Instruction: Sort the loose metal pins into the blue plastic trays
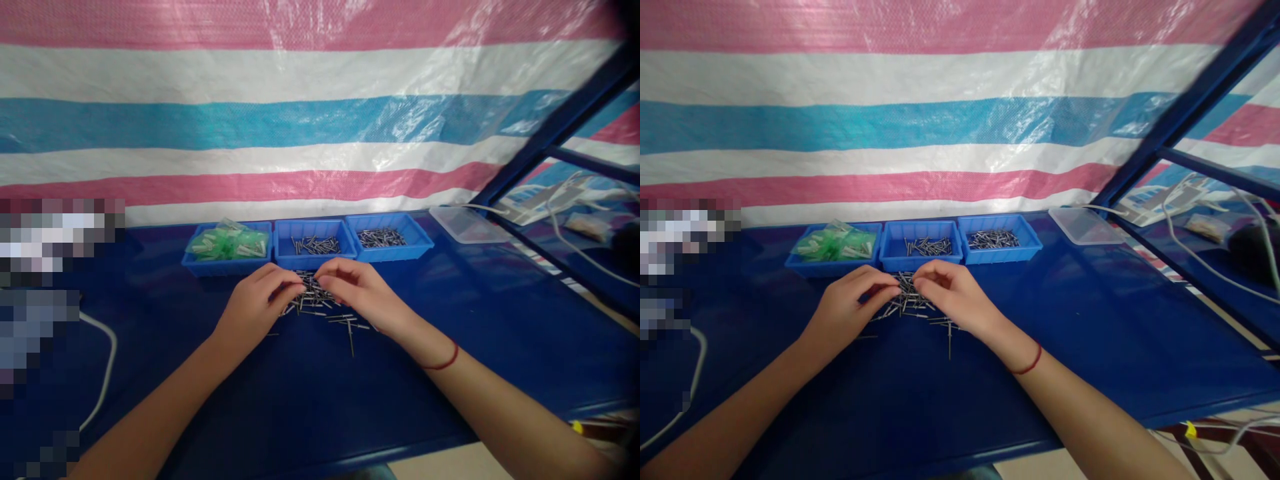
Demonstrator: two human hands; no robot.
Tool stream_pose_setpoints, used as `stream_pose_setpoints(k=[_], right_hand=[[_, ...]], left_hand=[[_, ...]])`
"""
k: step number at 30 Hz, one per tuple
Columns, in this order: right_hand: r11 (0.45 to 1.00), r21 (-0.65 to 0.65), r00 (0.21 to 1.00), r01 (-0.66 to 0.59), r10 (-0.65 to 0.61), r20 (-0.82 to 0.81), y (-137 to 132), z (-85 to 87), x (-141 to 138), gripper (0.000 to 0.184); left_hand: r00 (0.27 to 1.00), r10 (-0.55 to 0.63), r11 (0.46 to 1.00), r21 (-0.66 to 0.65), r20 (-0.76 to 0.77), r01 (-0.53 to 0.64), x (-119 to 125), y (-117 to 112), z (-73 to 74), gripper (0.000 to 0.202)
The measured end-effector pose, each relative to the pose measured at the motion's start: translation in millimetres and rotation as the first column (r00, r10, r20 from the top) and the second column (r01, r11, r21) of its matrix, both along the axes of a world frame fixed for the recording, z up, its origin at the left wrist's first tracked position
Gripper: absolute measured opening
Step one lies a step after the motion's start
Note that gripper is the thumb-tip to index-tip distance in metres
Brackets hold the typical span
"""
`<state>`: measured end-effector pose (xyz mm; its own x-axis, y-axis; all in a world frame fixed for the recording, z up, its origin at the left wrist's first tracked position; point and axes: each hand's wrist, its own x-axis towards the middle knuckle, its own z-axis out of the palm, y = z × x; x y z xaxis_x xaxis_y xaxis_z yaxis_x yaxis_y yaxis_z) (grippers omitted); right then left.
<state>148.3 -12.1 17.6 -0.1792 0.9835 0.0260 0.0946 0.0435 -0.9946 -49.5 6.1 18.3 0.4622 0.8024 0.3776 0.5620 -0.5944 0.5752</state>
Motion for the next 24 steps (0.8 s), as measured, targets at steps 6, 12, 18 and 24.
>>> stream_pose_setpoints(k=[6,12,18,24], right_hand=[[0.947,0.245,0.927,-0.209,0.112,0.358,-7.7,-2.3,-6.1,0.016],[0.966,0.243,0.973,-0.09,0.033,0.23,-5.3,-4.7,-6.1,0.016],[0.979,0.2,0.994,0.047,-0.066,0.091,-7.4,-5.4,-8.7,0.014],[0.975,0.214,0.996,0.055,-0.067,0.051,-9.2,-4.6,-8.5,0.016]], left_hand=[[0.844,0.187,0.913,-0.406,0.502,0.04,17.4,-11.0,-8.3,0.014],[0.826,0.233,0.922,-0.387,0.514,-0.02,21.9,-14.8,-19.4,0.013],[0.875,0.165,0.937,-0.35,0.455,0.005,19.3,-16.7,-27.5,0.017],[0.914,0.124,0.956,-0.293,0.385,-0.006,20.2,-20.7,-23.9,0.018]])
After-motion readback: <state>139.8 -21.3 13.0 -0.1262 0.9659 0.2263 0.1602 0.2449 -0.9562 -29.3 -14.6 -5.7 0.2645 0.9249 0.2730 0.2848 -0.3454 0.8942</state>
